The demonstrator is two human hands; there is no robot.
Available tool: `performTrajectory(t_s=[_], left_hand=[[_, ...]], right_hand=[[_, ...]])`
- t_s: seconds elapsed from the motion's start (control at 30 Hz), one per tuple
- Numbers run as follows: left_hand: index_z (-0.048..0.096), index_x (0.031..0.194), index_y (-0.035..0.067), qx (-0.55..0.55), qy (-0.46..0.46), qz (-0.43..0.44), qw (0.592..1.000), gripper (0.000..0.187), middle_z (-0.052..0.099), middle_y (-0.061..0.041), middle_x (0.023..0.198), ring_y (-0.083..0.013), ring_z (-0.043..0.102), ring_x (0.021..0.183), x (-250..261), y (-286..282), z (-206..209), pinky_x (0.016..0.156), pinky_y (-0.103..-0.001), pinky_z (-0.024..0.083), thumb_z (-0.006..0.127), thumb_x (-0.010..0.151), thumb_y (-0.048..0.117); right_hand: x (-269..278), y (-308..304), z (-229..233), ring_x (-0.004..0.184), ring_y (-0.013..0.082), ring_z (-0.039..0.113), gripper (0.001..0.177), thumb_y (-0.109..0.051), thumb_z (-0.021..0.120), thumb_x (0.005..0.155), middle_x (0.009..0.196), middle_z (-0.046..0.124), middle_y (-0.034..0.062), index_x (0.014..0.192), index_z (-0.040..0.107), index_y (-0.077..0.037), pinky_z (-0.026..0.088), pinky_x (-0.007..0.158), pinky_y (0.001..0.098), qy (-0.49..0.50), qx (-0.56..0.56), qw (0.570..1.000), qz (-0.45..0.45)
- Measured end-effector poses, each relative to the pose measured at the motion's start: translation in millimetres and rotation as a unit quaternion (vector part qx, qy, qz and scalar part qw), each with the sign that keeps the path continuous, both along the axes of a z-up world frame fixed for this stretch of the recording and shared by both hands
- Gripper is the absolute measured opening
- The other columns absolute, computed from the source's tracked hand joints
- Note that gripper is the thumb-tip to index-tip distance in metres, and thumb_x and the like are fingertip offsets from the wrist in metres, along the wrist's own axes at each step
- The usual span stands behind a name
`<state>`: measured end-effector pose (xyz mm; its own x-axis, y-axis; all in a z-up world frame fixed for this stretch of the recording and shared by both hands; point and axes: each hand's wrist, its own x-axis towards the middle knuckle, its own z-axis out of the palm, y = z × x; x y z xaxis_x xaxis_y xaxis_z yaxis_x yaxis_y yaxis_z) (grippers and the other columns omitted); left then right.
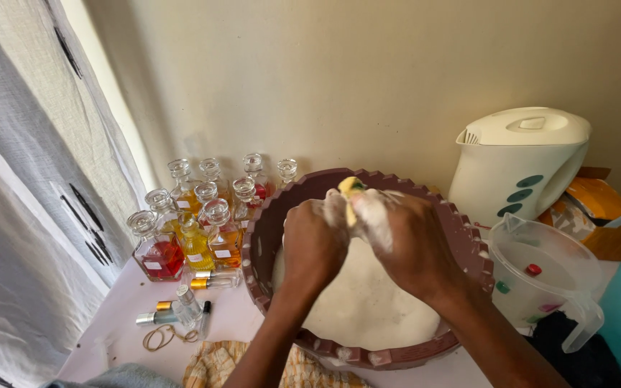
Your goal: The person washes perfume bottles and caps in a basin of soapy water using a sponge and their hands, rubbing the surfaces of the items and immersing them in the foam.
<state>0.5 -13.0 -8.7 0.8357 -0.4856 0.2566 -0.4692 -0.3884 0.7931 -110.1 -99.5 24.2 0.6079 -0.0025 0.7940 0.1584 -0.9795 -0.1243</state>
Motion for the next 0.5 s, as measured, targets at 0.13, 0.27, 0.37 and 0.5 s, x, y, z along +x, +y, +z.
performTrajectory(t_s=[0.13, 0.27, 0.37, 0.5], left_hand=[[0.077, 0.084, -0.003, -0.077, -0.017, -0.075, 0.994, 0.030, 0.071, -0.024, 0.065, -0.0528, 0.076, 0.083, 67.9, -28.8, -76.2, 0.062, -0.053, 0.060, 0.062, 0.089, 0.023], [0.076, 0.087, -0.005, -0.082, -0.023, -0.071, 0.994, 0.031, 0.071, -0.028, 0.068, -0.0522, 0.076, 0.085, 31.3, -6.9, -31.7, 0.066, -0.054, 0.059, 0.058, 0.095, 0.019], [0.078, 0.075, -0.002, -0.073, -0.016, -0.006, 0.997, 0.050, 0.070, -0.029, 0.064, -0.0546, 0.074, 0.081, 8.7, 5.7, -4.2, 0.068, -0.060, 0.057, 0.051, 0.100, 0.031], [0.077, 0.065, 0.001, -0.064, -0.127, 0.047, 0.989, 0.058, 0.065, -0.031, 0.059, -0.0561, 0.072, 0.073, -5.4, 20.2, 19.8, 0.071, -0.064, 0.058, 0.051, 0.105, 0.034]], right_hand=[[-4.9, 5.4, 5.1, 0.061, 0.0303, 0.060, 0.027, -0.017, 0.053, 0.110, 0.067, 0.052, 0.0114, 0.087, 0.060, -0.005, 0.047, 0.058, 0.0395, 0.005, -0.026, 1.000, 0.000], [-6.3, 6.5, 6.0, 0.072, 0.0310, 0.066, 0.020, -0.016, 0.052, 0.111, 0.077, 0.059, 0.0121, 0.106, 0.065, -0.001, 0.054, 0.066, 0.0418, 0.028, -0.053, 0.998, -0.016], [-3.8, -0.4, -2.5, 0.064, 0.0292, 0.064, 0.024, -0.019, 0.051, 0.111, 0.069, 0.057, 0.0108, 0.100, 0.065, -0.002, 0.052, 0.061, 0.0407, 0.054, -0.027, 0.996, -0.060], [1.5, 7.0, 0.2, 0.051, 0.0313, 0.058, 0.038, -0.021, 0.049, 0.111, 0.058, 0.057, 0.0192, 0.084, 0.065, 0.000, 0.050, 0.056, 0.0463, 0.111, 0.126, 0.984, -0.050]])
